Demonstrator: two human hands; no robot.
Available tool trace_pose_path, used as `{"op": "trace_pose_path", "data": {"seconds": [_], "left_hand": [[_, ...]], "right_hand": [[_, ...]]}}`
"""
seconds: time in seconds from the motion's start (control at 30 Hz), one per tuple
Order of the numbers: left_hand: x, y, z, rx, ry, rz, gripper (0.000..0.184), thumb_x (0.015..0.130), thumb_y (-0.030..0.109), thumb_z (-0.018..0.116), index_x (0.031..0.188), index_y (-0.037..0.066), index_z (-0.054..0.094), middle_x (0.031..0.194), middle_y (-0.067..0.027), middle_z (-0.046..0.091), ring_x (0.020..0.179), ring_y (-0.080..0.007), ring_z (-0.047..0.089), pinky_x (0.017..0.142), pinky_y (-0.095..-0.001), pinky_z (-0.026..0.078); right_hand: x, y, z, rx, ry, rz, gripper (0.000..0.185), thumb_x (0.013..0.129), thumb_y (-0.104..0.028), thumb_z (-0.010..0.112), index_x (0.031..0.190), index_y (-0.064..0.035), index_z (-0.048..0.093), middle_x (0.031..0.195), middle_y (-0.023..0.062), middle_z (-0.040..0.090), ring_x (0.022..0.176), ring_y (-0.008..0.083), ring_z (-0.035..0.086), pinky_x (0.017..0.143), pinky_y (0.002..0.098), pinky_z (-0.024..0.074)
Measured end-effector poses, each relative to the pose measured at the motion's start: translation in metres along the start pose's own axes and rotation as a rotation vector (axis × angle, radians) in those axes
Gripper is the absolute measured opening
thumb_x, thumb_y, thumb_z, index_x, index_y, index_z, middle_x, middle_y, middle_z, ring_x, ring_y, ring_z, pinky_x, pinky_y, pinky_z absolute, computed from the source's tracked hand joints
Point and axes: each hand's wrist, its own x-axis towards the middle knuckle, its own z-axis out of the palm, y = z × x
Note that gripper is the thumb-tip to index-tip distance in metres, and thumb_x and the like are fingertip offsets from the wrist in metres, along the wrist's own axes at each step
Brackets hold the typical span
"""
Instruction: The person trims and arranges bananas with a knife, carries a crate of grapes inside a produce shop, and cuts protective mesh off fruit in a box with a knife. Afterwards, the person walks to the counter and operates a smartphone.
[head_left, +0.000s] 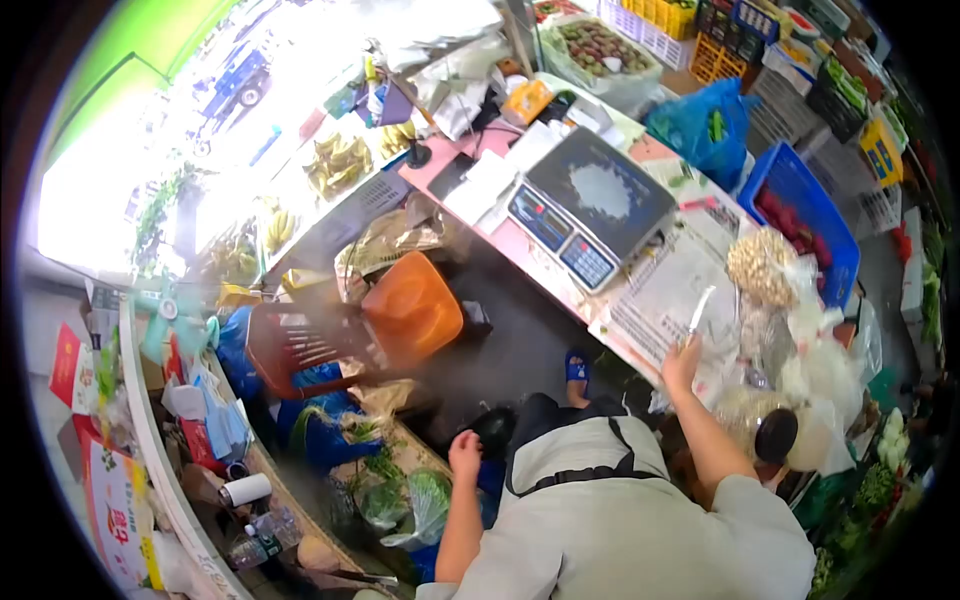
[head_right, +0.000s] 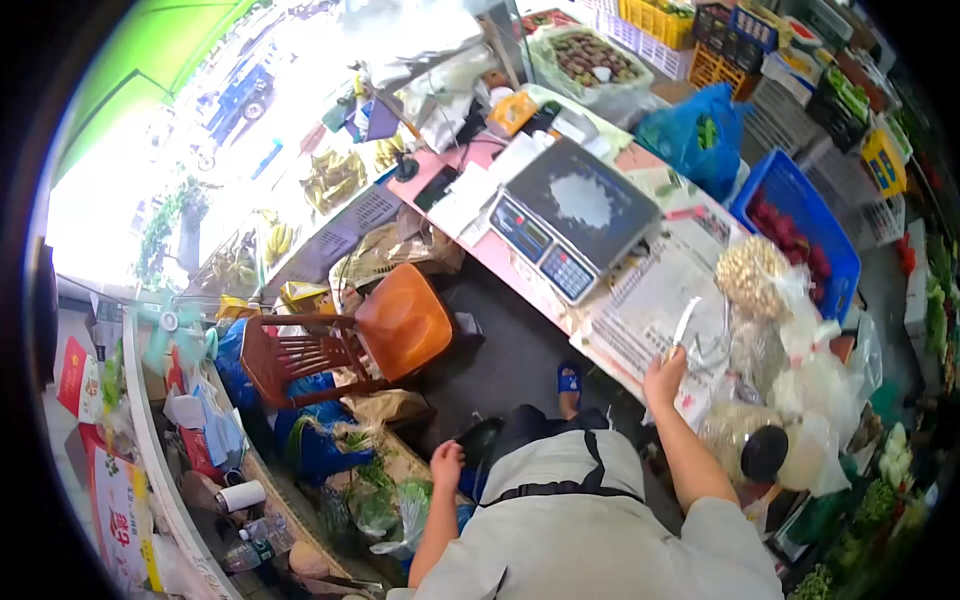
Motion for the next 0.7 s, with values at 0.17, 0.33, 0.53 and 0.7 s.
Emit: {"op": "trace_pose_path", "data": {"seconds": [0.17, 0.33, 0.53, 0.7], "left_hand": [[0.059, 0.075, 0.015, -0.068, 0.074, -0.098, 0.025, 0.100, 0.018, 0.067, 0.120, 0.003, 0.069, 0.090, -0.0037, 0.072, 0.076, -0.0113, 0.066, 0.065, -0.0269, 0.053], [0.172, 0.106, 0.031, 0.284, -0.136, 0.093, 0.031, 0.096, 0.019, 0.070, 0.121, 0.001, 0.070, 0.096, -0.0081, 0.075, 0.085, -0.0158, 0.070, 0.077, -0.0304, 0.056], [0.325, 0.278, 0.103, 0.559, -0.157, 0.567, 0.033, 0.097, 0.022, 0.068, 0.123, 0.000, 0.067, 0.103, -0.0140, 0.072, 0.094, -0.0215, 0.068, 0.086, -0.0329, 0.054], [0.417, 0.443, 0.185, 0.566, -0.248, 0.844, 0.042, 0.095, 0.026, 0.071, 0.128, 0.003, 0.064, 0.112, -0.0155, 0.069, 0.106, -0.0306, 0.066, 0.095, -0.0411, 0.052]], "right_hand": [[0.048, -0.046, 0.003, -0.135, 0.017, -0.004, 0.072, 0.093, -0.018, 0.069, 0.152, 0.0019, 0.033, 0.144, 0.0287, 0.041, 0.134, 0.0473, 0.045, 0.114, 0.0492, 0.0380], [0.032, -0.060, 0.016, -0.148, -0.012, 0.015, 0.075, 0.091, -0.017, 0.071, 0.153, 0.0017, 0.033, 0.147, 0.0293, 0.043, 0.136, 0.0470, 0.042, 0.117, 0.0489, 0.0345], [-0.008, -0.078, 0.052, -0.287, 0.085, 0.155, 0.079, 0.091, -0.016, 0.071, 0.154, 0.0064, 0.029, 0.152, 0.0316, 0.037, 0.140, 0.0483, 0.038, 0.119, 0.0495, 0.0313], [-0.028, -0.151, 0.089, -0.322, 0.273, 0.557, 0.077, 0.090, -0.016, 0.073, 0.150, 0.0097, 0.033, 0.152, 0.0343, 0.033, 0.141, 0.0483, 0.035, 0.119, 0.0490, 0.0318]]}}
